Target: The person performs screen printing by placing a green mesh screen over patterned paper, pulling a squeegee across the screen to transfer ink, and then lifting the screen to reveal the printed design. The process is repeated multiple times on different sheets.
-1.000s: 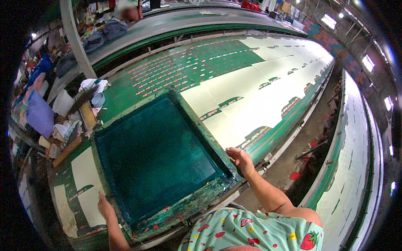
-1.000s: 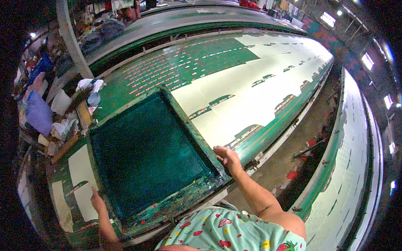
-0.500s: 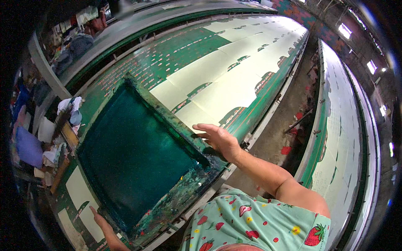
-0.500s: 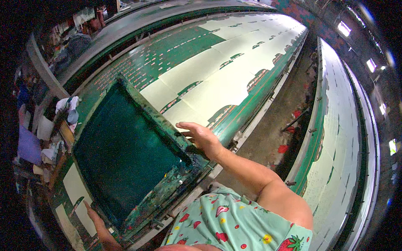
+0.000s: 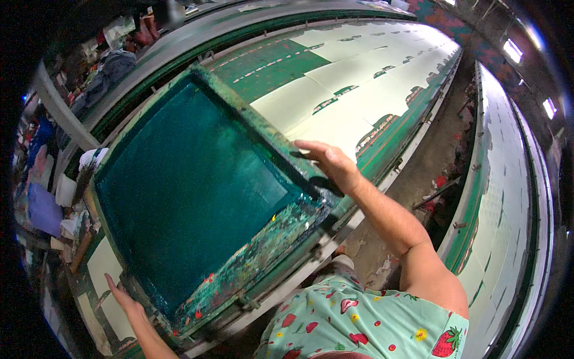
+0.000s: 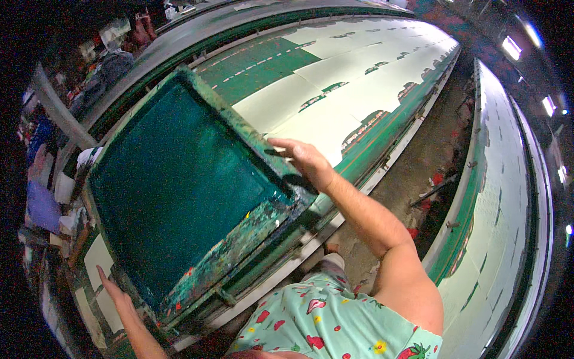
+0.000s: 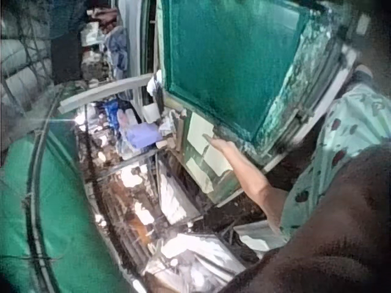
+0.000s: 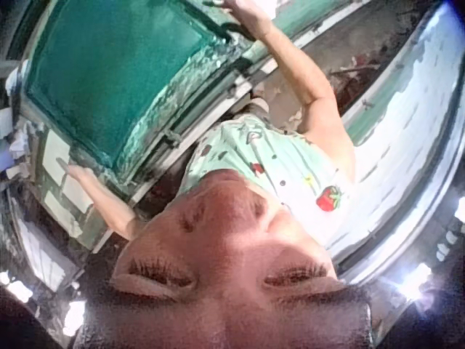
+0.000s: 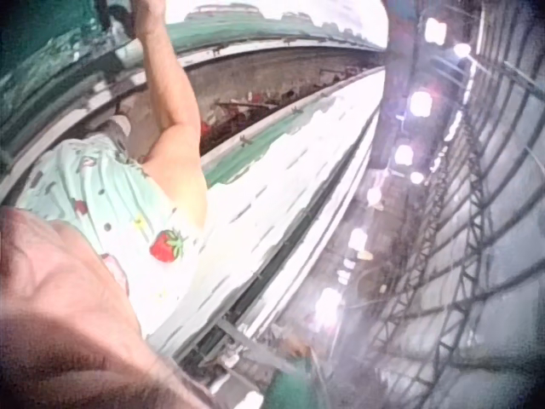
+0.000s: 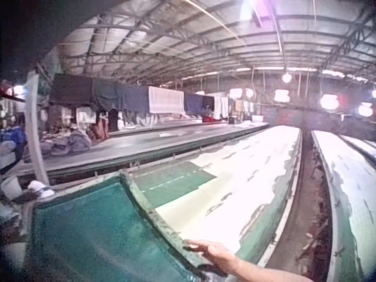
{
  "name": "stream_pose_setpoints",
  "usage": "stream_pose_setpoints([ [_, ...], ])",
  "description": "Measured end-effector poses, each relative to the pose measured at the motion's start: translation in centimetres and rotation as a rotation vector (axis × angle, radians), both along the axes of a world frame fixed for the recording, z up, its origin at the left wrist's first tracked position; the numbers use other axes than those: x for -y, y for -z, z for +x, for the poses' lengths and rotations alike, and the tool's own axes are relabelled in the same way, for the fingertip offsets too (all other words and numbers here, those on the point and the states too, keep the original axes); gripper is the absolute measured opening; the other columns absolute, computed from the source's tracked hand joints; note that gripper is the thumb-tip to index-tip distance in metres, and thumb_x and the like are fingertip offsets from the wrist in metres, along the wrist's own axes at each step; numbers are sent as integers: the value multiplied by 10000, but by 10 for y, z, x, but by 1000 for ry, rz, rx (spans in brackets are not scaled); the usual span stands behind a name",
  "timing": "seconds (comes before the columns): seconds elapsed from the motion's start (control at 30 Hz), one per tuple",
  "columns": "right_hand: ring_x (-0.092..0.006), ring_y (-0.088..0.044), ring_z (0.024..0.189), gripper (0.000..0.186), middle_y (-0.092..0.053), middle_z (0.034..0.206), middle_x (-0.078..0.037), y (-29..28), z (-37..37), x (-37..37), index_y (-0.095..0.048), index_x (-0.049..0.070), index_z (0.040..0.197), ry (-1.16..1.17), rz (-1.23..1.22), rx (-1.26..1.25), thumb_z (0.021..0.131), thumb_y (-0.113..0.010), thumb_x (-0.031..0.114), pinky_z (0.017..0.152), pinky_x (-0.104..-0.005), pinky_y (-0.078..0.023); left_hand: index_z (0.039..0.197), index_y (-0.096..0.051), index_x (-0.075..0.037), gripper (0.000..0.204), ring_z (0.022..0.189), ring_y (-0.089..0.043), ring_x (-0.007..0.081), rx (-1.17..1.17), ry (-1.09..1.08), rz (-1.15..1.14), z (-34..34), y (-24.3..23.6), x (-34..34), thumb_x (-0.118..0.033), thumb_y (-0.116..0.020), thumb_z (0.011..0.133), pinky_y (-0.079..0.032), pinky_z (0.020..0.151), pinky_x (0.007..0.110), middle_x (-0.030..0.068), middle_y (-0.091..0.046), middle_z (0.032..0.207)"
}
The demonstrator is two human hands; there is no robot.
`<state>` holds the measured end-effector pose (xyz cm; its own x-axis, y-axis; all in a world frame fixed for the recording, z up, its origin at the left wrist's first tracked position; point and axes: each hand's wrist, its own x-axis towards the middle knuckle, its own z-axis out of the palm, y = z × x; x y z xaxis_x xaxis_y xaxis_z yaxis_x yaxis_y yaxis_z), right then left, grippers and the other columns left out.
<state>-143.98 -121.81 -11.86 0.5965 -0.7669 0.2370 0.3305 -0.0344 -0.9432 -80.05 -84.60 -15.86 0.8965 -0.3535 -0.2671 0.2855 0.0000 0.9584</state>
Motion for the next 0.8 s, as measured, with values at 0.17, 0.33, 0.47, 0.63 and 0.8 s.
stream_pose_setpoints([
  [0.17, -277, -493, 1484, 812, -598, 1579, -129, 28, -127, 131, -626, 33, 1541, -15, -58, -101, 993, -630, 632, 1272, -436, -289, 1596, -522, -60, 796, 1325, -604, 332, 21, 7, -46, -144, -5, 126, -645, -602, 1062, -472, 1146, 468, 186, -610, 1490],
  [0.33, -272, -504, 1467, 675, -636, 1515, -122, 49, -239, 235, -705, 45, 1436, 119, 12, -201, 1019, -646, 571, 1295, -432, -266, 1363, -699, -30, 646, 1106, -707, 261, 36, 64, -87, -287, 8, 248, -601, -571, 1089, -562, 980, 425, 122, -754, 1252],
  [0.47, -265, -559, 1392, 661, -673, 1455, -119, 63, -315, 288, -713, 34, 1416, 231, 101, -238, 988, -663, 535, 1240, -434, -362, 1256, -752, -4, 622, 955, -743, 243, -79, 102, -115, -377, 20, 325, -577, -562, 1106, -593, 869, 397, 108, -785, 1108],
  [0.63, -246, -674, 1236, 627, -706, 1408, -112, 79, -387, 330, -676, 20, 1453, 266, 204, -140, 1049, -623, 498, 1097, -386, -503, 1174, -769, 35, 554, 871, -729, 228, 52, 46, -139, -448, 42, 377, -495, -619, 1111, -581, 859, 376, 104, -783, 1038],
  [0.8, -268, -670, 1263, 655, -697, 1441, -128, 90, -438, 352, -669, 22, 1466, 316, 165, -189, 1071, -600, 540, 1115, -416, -494, 1139, -768, 65, 553, 915, -717, 222, 12, 49, -20, -486, 67, 384, -471, -638, 1107, -558, 880, 382, 114, -777, 1058],
])
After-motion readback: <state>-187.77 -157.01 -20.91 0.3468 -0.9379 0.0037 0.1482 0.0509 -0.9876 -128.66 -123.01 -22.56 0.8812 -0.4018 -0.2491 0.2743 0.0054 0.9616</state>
